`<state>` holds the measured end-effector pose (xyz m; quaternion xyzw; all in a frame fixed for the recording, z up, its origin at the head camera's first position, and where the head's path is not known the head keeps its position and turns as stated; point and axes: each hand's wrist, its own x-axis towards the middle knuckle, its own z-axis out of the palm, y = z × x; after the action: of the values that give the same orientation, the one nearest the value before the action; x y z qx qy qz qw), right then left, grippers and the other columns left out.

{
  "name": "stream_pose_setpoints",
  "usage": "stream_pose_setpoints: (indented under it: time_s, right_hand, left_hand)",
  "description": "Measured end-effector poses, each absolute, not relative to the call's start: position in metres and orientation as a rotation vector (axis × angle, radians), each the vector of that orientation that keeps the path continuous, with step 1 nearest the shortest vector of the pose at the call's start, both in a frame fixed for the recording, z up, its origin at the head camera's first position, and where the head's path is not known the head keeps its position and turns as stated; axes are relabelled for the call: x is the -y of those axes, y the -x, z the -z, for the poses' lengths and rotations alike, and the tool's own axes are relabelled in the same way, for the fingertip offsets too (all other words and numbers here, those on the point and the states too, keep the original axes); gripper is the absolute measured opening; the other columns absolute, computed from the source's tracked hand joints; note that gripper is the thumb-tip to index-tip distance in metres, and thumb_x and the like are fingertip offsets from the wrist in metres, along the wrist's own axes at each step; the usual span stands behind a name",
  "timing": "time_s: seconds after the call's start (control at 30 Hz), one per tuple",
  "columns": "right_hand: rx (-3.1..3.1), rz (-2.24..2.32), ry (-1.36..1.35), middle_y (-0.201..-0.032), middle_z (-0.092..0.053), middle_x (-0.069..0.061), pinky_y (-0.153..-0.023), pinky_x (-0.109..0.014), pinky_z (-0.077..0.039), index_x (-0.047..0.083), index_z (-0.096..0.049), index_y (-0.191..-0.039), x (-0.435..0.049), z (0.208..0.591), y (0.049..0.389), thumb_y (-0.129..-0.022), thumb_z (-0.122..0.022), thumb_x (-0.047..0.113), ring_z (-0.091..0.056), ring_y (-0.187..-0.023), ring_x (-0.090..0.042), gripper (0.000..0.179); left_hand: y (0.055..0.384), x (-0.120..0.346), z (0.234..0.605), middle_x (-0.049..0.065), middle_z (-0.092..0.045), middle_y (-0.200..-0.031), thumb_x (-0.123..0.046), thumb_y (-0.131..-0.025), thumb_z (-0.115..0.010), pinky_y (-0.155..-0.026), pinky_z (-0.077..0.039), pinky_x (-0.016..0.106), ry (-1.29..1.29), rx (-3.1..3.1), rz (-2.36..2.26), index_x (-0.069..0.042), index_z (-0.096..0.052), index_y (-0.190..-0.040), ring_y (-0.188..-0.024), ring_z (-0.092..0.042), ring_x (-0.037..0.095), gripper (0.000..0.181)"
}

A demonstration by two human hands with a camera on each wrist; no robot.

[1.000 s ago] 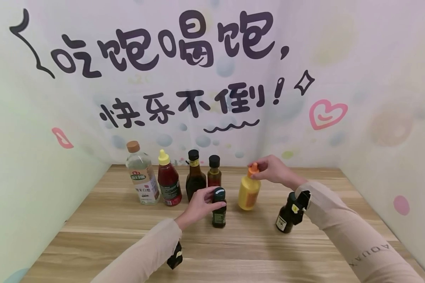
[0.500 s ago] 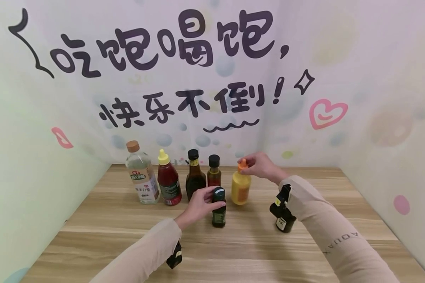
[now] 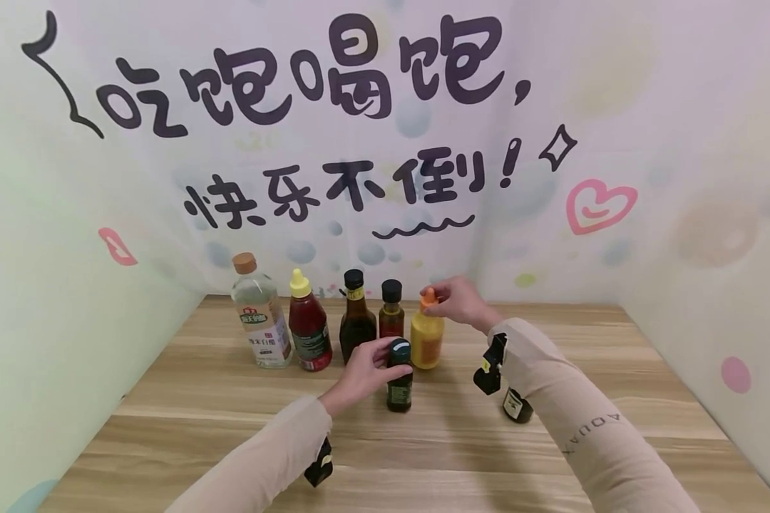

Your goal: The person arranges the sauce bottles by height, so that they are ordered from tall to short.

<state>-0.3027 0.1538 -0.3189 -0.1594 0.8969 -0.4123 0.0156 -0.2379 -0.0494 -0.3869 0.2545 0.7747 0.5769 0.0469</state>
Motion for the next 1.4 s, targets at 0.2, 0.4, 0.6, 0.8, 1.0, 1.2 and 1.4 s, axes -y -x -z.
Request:
stream_pose_setpoints:
  time_s: [0.2, 0.4, 0.6, 0.8, 1.0, 1.2, 1.4]
  right_hand:
    - [-2.803, 1.271, 0.472, -0.099, -0.062, -0.013, -0.074, -0.032, -0.050, 0.000, -0.064, -0.104, -0.150, 0.320, 0.304, -0.074, -0.070, 0.005, -0.057, -0.088, -0.025, 0.031]
    - [-2.806, 1.267, 0.472, -0.098, -0.062, -0.012, -0.075, -0.033, -0.050, 0.001, -0.064, -0.103, -0.149, 0.324, 0.305, -0.073, -0.070, 0.005, -0.058, -0.090, -0.026, 0.030]
    - [-2.771, 1.321, 0.466, -0.099, -0.061, -0.014, -0.076, -0.034, -0.049, -0.002, -0.062, -0.104, -0.153, 0.329, 0.305, -0.074, -0.069, 0.003, -0.057, -0.093, -0.028, 0.031]
    - [-2.746, 1.365, 0.457, -0.102, -0.060, -0.016, -0.078, -0.035, -0.048, -0.003, -0.061, -0.107, -0.152, 0.330, 0.306, -0.075, -0.068, 0.003, -0.057, -0.094, -0.028, 0.033]
    - [-2.746, 1.355, 0.458, -0.104, -0.060, -0.016, -0.079, -0.036, -0.048, -0.004, -0.059, -0.108, -0.153, 0.329, 0.305, -0.076, -0.068, 0.003, -0.056, -0.095, -0.029, 0.034]
    - [-2.734, 1.312, 0.506, -0.110, -0.058, -0.017, -0.082, -0.038, -0.046, -0.003, -0.056, -0.113, -0.155, 0.329, 0.305, -0.078, -0.067, 0.005, -0.053, -0.103, -0.032, 0.037]
    - [-2.661, 1.350, 0.536, -0.120, -0.050, -0.022, -0.086, -0.043, -0.043, -0.006, -0.048, -0.122, -0.162, 0.325, 0.301, -0.079, -0.065, 0.005, -0.047, -0.111, -0.035, 0.048]
  left_hand:
    - [0.235, 0.050, 0.383, 0.020, -0.056, -0.113, -0.011, -0.079, -0.066, -0.084, -0.045, 0.038, -0.772, -2.357, -1.743, 0.005, -0.050, -0.120, -0.103, -0.055, 0.029, 0.047]
    - [0.244, 0.049, 0.395, 0.016, -0.056, -0.114, -0.017, -0.078, -0.068, -0.083, -0.046, 0.033, -0.777, -2.371, -1.732, 0.001, -0.051, -0.121, -0.103, -0.055, 0.025, 0.050]
    - [0.242, 0.049, 0.395, 0.015, -0.056, -0.114, -0.018, -0.078, -0.068, -0.084, -0.045, 0.033, -0.766, -2.375, -1.733, 0.000, -0.051, -0.120, -0.103, -0.055, 0.024, 0.049]
    - [0.243, 0.050, 0.395, 0.014, -0.057, -0.113, -0.019, -0.078, -0.068, -0.084, -0.045, 0.034, -0.757, -2.382, -1.735, -0.001, -0.052, -0.120, -0.103, -0.055, 0.023, 0.048]
    - [0.236, 0.049, 0.384, 0.016, -0.056, -0.114, -0.013, -0.079, -0.066, -0.085, -0.045, 0.036, -0.751, -2.371, -1.736, 0.001, -0.051, -0.120, -0.103, -0.055, 0.026, 0.046]
    - [0.227, 0.050, 0.370, 0.020, -0.055, -0.113, -0.006, -0.080, -0.064, -0.085, -0.044, 0.040, -0.749, -2.372, -1.727, 0.006, -0.050, -0.119, -0.104, -0.054, 0.030, 0.044]
    - [0.239, 0.050, 0.387, 0.017, -0.056, -0.113, -0.012, -0.079, -0.066, -0.084, -0.045, 0.036, -0.769, -2.371, -1.739, 0.002, -0.051, -0.120, -0.103, -0.055, 0.027, 0.046]
